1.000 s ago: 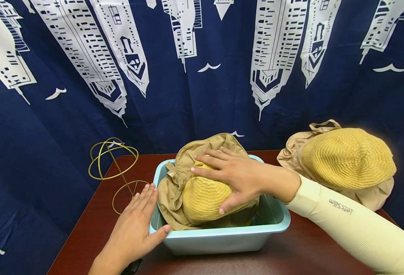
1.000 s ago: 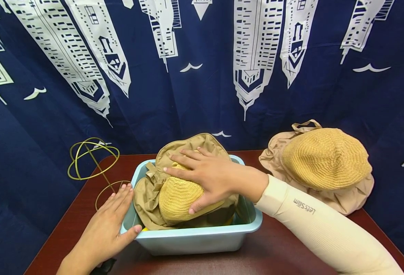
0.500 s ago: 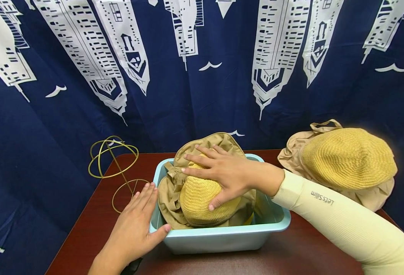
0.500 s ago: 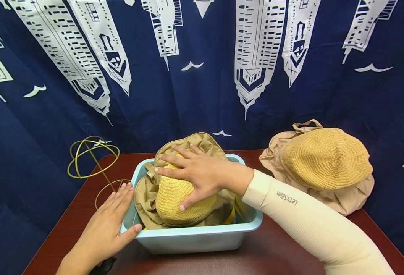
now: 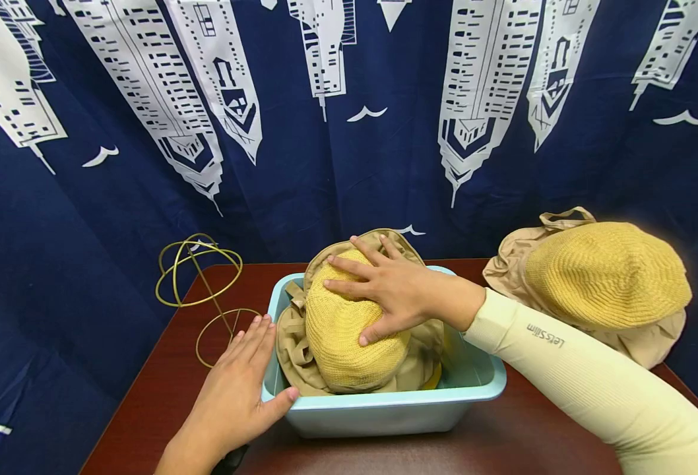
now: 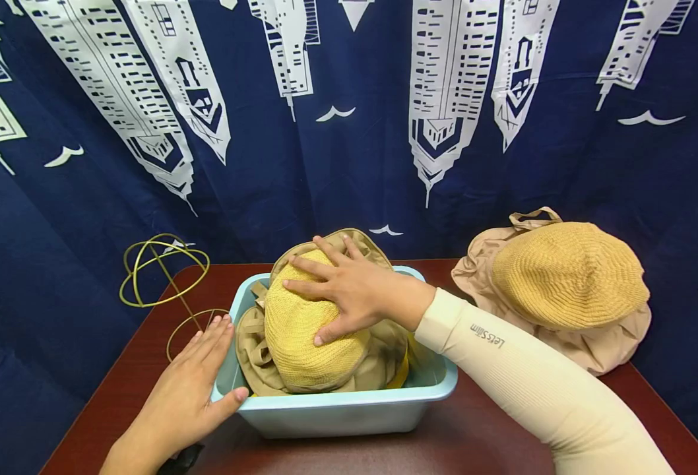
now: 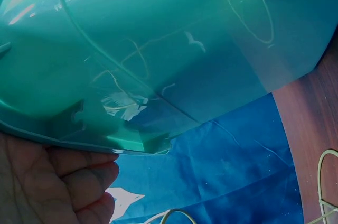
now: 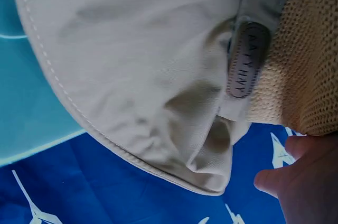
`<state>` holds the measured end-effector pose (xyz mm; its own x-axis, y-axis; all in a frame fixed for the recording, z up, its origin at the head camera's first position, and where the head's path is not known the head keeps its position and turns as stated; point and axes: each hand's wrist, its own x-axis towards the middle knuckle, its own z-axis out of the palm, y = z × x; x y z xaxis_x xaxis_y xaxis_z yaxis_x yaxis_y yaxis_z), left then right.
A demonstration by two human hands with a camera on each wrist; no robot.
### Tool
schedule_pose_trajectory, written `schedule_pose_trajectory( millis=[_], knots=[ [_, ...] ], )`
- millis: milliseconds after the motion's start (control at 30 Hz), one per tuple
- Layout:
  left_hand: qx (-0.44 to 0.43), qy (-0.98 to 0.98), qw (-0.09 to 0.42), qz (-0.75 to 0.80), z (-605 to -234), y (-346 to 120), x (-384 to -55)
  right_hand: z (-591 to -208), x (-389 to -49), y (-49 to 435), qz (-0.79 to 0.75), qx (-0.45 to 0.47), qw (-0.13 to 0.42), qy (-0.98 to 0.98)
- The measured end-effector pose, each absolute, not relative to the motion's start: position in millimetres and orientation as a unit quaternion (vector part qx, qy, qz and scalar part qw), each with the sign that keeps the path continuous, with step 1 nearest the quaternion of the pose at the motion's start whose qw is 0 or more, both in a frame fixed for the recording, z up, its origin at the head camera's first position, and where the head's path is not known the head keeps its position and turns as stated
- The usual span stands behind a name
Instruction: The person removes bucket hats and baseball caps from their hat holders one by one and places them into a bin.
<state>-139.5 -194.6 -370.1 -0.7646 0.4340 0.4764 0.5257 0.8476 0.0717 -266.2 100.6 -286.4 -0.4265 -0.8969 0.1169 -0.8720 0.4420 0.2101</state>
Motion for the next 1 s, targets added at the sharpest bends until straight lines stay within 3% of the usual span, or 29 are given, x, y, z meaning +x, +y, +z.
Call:
schedule_pose_trajectory(
  millis=[233, 500, 1000],
  knots=[
    [-0.259, -0.932, 0.233, -0.098, -371, -196, -139, -291, -278, 101, -0.062, 0.508, 0.087, -0.854],
    [-0.256, -0.934, 0.228, -0.100, -371, -196, -140, -293, -291, 100, -0.033, 0.510, 0.020, -0.859],
    [-0.259, -0.932, 0.232, -0.104, -370, -195, -140, -304, -267, 104, -0.053, 0.499, 0.004, -0.865]
  ],
)
